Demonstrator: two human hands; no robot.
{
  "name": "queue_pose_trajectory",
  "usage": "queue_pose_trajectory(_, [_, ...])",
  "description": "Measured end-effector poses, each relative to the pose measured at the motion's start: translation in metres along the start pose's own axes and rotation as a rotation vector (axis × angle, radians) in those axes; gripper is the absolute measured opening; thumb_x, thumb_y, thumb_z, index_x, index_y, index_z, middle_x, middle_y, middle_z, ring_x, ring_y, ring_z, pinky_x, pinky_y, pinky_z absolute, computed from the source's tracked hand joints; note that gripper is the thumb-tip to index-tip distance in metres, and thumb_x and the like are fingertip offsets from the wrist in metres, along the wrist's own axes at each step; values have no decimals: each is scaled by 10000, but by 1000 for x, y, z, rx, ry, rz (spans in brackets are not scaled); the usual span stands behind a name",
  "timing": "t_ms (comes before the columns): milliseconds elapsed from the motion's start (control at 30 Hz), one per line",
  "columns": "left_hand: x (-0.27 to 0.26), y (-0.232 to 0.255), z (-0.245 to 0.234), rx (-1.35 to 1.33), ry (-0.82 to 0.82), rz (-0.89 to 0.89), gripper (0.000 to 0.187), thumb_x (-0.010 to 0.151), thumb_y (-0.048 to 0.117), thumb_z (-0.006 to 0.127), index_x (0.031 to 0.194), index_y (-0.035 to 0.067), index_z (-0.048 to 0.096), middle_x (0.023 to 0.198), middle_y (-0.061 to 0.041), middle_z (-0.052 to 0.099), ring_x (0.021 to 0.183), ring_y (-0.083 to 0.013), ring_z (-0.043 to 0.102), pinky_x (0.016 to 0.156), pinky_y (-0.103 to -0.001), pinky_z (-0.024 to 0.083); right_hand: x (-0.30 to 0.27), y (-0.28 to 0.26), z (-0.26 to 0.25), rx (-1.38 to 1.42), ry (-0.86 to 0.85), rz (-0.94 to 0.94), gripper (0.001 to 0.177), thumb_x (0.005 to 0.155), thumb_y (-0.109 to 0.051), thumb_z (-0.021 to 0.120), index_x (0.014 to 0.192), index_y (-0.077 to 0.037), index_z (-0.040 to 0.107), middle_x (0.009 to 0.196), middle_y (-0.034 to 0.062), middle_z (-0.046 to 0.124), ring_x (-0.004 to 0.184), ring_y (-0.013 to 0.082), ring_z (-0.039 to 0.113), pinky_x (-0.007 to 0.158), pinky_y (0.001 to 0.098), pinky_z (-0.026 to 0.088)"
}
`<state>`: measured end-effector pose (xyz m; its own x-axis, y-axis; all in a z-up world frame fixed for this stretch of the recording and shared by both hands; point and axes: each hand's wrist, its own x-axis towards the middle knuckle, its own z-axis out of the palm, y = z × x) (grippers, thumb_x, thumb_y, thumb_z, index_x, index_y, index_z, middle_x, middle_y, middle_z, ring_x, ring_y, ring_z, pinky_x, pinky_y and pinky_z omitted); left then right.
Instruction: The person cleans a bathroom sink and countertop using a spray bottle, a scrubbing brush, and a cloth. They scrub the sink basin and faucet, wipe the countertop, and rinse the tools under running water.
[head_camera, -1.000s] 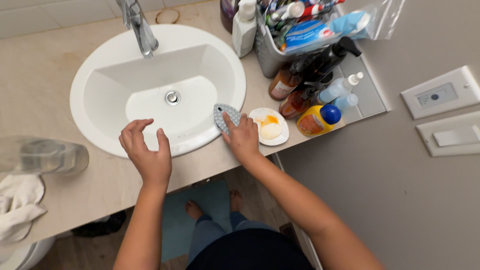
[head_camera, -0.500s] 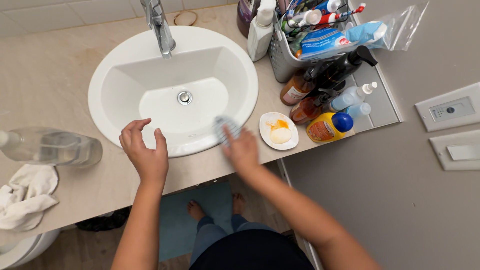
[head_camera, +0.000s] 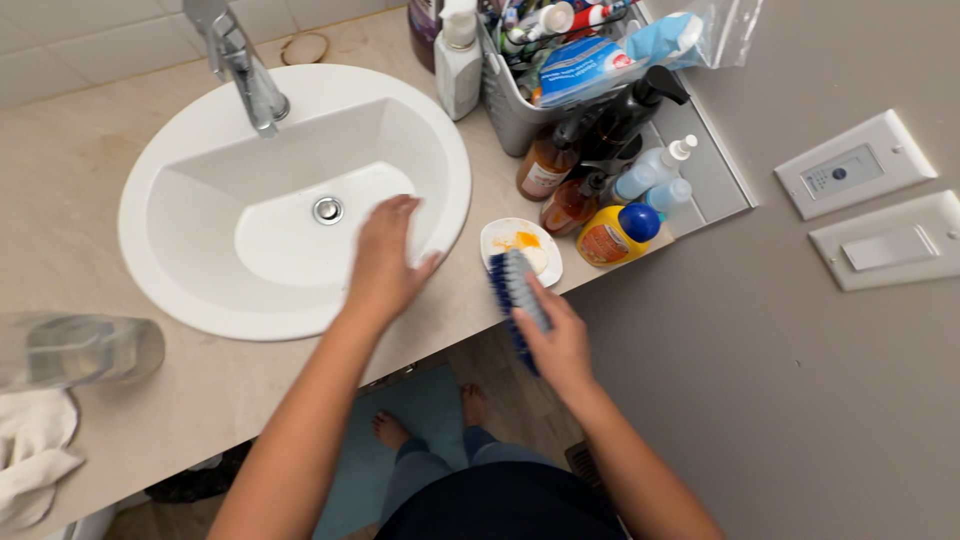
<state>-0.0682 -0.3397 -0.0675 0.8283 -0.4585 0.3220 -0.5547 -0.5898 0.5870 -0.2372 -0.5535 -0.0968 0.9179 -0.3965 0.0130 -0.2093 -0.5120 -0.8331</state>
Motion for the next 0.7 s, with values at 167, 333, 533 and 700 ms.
queue_pose_trajectory(167, [31, 66, 89, 403, -637, 132, 1342, 600, 523, 928, 1585, 59, 143, 1645, -201, 198, 1534, -353, 161, 1217, -548, 150, -12, 27, -43, 134, 170, 44, 556, 930, -160, 699, 1456, -54, 554, 1395, 178, 644, 1245, 211, 624, 1049, 330, 471])
queue_pose_trajectory(333, [54, 73, 134, 613, -800, 245, 1481, 575, 657, 907, 1620, 63, 41, 1672, -192, 158, 1559, -357, 107, 1225, -577, 104, -15, 43, -61, 128, 203, 120, 555, 932, -174, 693, 1458, -64, 553, 1394, 179, 649, 1239, 214, 632, 1044, 327, 478])
queue_pose_trajectory(533, [59, 54, 150, 550, -852, 211, 1467, 581, 572, 924, 1632, 105, 12, 1661, -175, 176, 1541, -354, 138, 1226, -576, 94, -16, 54, -67, 69, 191, 149, 567, 927, -199, 697, 1463, -80, 558, 1396, 188, 641, 1235, 226, 636, 1034, 333, 479])
queue_pose_trajectory(700, [60, 54, 147, 454, -836, 193, 1385, 587, 527, 898, 1625, 87, 93, 1605, -249, 253, 1536, -373, 183, 1273, -501, 101, -10, 52, -63, 73, 176, 133, 569, 927, -201, 699, 1463, -74, 557, 1420, 192, 619, 1265, 233, 617, 1042, 342, 472])
